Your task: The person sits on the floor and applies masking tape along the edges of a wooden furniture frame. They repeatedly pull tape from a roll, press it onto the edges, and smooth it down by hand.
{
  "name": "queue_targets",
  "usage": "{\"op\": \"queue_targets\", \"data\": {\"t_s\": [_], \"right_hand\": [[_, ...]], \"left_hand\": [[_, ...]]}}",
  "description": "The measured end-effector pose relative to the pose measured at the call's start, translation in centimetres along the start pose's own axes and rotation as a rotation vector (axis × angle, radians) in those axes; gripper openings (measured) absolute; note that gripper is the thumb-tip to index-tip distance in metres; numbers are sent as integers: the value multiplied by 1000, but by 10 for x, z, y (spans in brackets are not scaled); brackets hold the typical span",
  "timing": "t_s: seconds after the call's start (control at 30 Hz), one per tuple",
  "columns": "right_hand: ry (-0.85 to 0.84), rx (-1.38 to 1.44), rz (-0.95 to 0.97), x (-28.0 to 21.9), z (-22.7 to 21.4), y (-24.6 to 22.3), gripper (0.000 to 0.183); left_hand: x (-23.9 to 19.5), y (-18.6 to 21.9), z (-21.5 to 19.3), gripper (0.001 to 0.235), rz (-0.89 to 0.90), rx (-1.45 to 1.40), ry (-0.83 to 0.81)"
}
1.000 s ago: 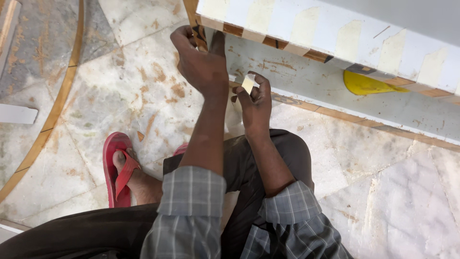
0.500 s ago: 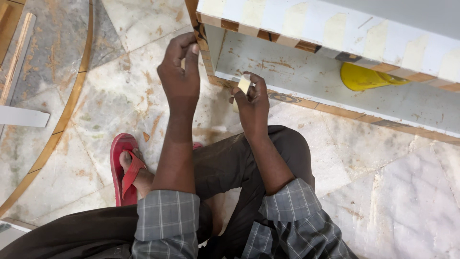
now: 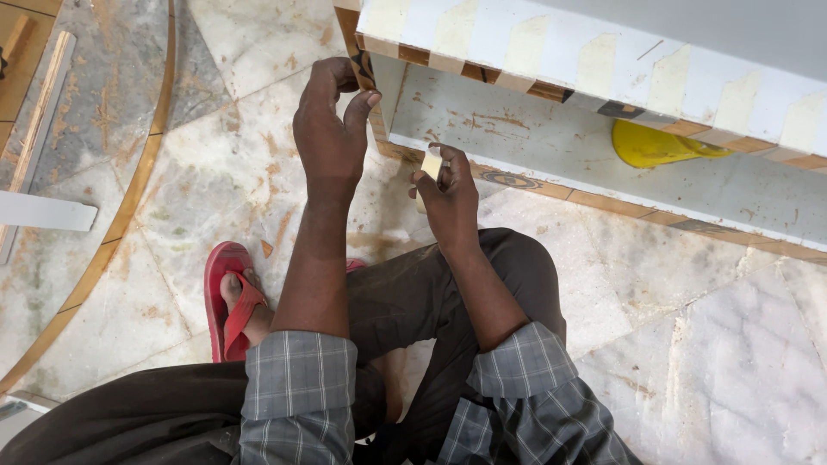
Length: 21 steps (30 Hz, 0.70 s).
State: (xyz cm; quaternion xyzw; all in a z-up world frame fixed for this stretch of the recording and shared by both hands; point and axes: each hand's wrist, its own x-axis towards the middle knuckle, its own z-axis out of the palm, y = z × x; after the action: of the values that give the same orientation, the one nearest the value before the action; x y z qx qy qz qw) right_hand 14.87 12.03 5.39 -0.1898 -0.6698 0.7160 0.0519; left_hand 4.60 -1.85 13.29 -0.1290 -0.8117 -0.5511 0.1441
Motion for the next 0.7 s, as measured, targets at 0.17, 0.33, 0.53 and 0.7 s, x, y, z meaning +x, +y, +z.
{"op": "queue_targets", "data": {"t_s": [0.17, 0.33, 0.53, 0.7], "right_hand": [[-11, 2, -64, 4, -1, 5, 41], [-40, -100, -163, -3, 0, -11, 42], [-183, -484, -299, -24, 5, -55, 45], [-252, -796, -245, -37, 1, -94, 52]], "left_hand": [[-2, -6, -6, 46, 50, 206, -31], [-34, -9, -10, 11, -188, -28, 173], [-66, -6, -1, 24, -439, -404, -46], [-72, -4, 2, 35, -333, -449, -166]]}}
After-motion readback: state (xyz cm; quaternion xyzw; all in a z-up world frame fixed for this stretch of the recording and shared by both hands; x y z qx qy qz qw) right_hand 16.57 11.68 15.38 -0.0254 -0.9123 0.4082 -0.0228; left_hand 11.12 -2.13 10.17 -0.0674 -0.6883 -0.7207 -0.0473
